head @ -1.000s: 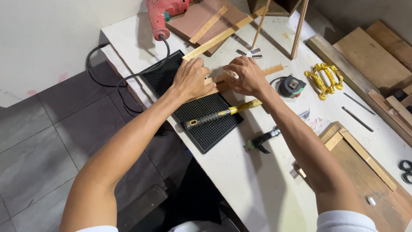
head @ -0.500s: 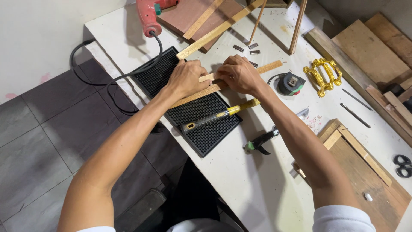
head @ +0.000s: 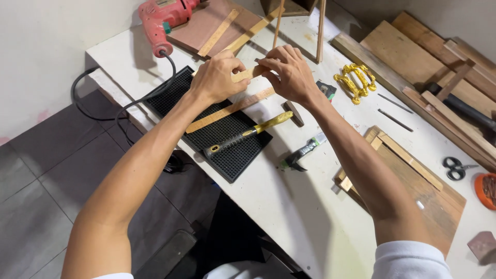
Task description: The person assembles a small wooden frame on a workbench. They position thin wood strips around a wooden board, take nails from a container, and hammer the nails to fasten the strips, working around the frame one side at a time.
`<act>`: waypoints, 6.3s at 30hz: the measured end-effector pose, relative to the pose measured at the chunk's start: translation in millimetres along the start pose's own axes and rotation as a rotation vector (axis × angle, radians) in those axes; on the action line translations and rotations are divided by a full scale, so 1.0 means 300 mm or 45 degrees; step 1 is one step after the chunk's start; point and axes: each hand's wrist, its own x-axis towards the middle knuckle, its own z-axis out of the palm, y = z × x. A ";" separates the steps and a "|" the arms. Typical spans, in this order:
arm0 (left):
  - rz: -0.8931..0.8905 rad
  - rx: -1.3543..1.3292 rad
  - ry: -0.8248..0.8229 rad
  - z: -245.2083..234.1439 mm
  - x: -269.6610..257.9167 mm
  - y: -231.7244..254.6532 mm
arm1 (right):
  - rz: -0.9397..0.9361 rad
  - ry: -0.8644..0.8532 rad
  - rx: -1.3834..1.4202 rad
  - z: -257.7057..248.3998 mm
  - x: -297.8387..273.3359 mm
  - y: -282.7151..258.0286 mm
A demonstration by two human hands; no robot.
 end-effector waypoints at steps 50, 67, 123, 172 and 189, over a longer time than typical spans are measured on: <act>0.268 -0.750 -0.965 0.675 0.076 1.233 | 0.733 -0.067 -0.710 -0.880 -1.228 -0.183; -0.032 -0.941 -1.255 0.870 -0.084 1.458 | 1.038 -0.120 -0.483 -0.871 -1.510 -0.273; 0.837 -0.299 -0.557 1.262 0.129 1.270 | 1.597 0.095 -0.291 -0.756 -1.530 -0.051; 0.894 -0.231 -0.438 1.239 0.087 1.269 | 2.001 0.176 0.020 -0.743 -1.455 -0.055; 0.824 -0.306 -0.523 1.271 0.103 1.269 | 1.980 0.195 0.114 -0.744 -1.473 -0.047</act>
